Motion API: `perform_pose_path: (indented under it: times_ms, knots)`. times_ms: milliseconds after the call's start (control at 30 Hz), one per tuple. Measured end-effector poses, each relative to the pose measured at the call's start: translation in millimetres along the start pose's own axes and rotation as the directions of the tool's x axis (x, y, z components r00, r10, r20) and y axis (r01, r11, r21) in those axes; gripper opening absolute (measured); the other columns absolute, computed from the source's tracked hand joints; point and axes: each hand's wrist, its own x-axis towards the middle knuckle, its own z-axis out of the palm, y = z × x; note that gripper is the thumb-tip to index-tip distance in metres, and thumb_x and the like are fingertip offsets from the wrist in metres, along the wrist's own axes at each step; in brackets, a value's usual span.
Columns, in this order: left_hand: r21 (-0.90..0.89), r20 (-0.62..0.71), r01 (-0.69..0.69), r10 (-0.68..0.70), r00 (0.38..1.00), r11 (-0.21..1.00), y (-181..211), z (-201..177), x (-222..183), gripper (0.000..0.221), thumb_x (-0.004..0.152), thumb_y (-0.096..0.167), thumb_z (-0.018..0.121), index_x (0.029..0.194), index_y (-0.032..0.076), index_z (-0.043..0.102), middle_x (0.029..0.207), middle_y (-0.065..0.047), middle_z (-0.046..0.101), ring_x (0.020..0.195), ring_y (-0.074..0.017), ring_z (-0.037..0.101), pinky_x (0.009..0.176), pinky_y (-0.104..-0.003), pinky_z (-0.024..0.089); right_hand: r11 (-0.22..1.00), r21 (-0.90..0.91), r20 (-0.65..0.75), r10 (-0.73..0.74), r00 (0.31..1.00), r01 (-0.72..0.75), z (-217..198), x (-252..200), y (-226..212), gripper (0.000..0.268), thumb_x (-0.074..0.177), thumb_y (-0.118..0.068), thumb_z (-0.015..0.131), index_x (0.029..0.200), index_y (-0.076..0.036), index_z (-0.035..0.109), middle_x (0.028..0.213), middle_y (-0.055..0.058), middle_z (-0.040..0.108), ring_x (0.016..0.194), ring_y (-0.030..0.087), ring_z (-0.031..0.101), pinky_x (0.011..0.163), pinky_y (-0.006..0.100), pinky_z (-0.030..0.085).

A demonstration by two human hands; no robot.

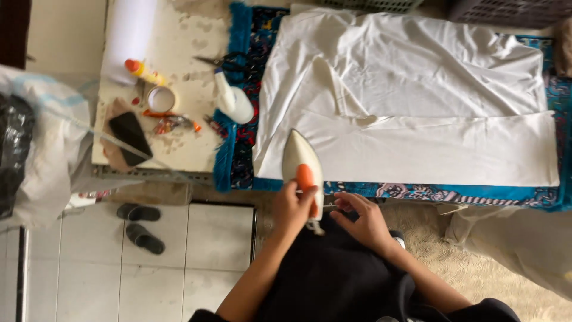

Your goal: The person is ironing a white t-shirt on a flat surface and then folding it.

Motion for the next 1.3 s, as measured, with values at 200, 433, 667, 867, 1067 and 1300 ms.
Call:
perform_pose_path:
  times_ms: [200, 433, 667, 867, 1067, 1300]
  knots:
    - [0.017, 0.319, -0.119, 0.108, 0.942, 0.993, 73, 92, 17, 0.061, 0.087, 0.072, 0.062, 0.098, 0.012, 0.07, 0.095, -0.006, 0.078, 0.088, -0.0237, 0.078, 0.077, -0.041, 0.061, 0.965, -0.256, -0.063, 0.043, 0.997, -0.058, -38, 0, 15, 0.068, 0.07, -0.017, 0.083, 0.131, 0.0, 0.057, 0.104, 0.022, 0.066, 0.1, 0.043, 0.068, 0.086, 0.053, 0.056]
    - [-0.017, 0.374, -0.339, 0.321, 0.87, 0.941, 78, 153, 43, 0.051, 0.095, 0.055, 0.057, 0.079, 0.01, 0.072, 0.073, -0.011, 0.075, 0.081, -0.0394, 0.074, 0.074, -0.047, 0.061, 0.909, -0.081, -0.235, 0.381, 0.894, -0.409, -63, 9, 71, 0.077, 0.086, -0.019, 0.066, 0.154, 0.0, 0.036, 0.103, 0.045, 0.064, 0.1, 0.062, 0.063, 0.078, 0.069, 0.047]
    - [0.303, 0.381, -0.681, 0.571, 0.728, 0.666, 38, 186, 117, 0.036, 0.098, 0.025, 0.058, 0.127, 0.006, 0.068, 0.132, -0.017, 0.066, 0.124, -0.0328, 0.063, 0.104, -0.046, 0.05, 0.867, -0.176, -0.175, 0.439, 0.882, -0.466, -71, 40, 141, 0.07, 0.093, -0.026, 0.062, 0.157, -0.006, 0.041, 0.116, 0.036, 0.068, 0.106, 0.056, 0.066, 0.084, 0.064, 0.052]
    - [0.448, 0.494, -0.754, 0.569, 0.657, 0.48, 70, 201, 155, 0.056, 0.098, 0.011, 0.054, 0.153, 0.002, 0.046, 0.163, -0.016, 0.04, 0.153, -0.0292, 0.034, 0.128, -0.048, 0.019, 0.838, -0.262, -0.134, 0.459, 0.878, -0.478, -59, 68, 149, 0.069, 0.095, -0.025, 0.06, 0.159, -0.009, 0.038, 0.118, 0.03, 0.069, 0.106, 0.05, 0.07, 0.082, 0.058, 0.057]
    - [0.458, 0.498, -0.745, 0.554, 0.667, 0.485, 52, 222, 204, 0.062, 0.096, 0.024, 0.062, 0.153, 0.004, 0.046, 0.164, -0.009, 0.04, 0.154, -0.0257, 0.033, 0.13, -0.044, 0.019, 0.821, -0.304, -0.13, 0.467, 0.875, -0.483, -58, 87, 151, 0.068, 0.097, -0.02, 0.058, 0.159, -0.005, 0.034, 0.119, 0.032, 0.068, 0.106, 0.051, 0.069, 0.083, 0.058, 0.057]
    - [0.465, 0.534, -0.752, 0.529, 0.659, 0.467, 47, 210, 215, 0.065, 0.098, 0.021, 0.059, 0.159, 0.01, 0.038, 0.168, -0.004, 0.033, 0.155, -0.0251, 0.031, 0.129, -0.045, 0.022, 0.827, -0.352, -0.108, 0.429, 0.897, -0.438, -65, 97, 137, 0.069, 0.096, -0.02, 0.058, 0.158, -0.004, 0.032, 0.116, 0.033, 0.068, 0.104, 0.051, 0.07, 0.083, 0.059, 0.058]
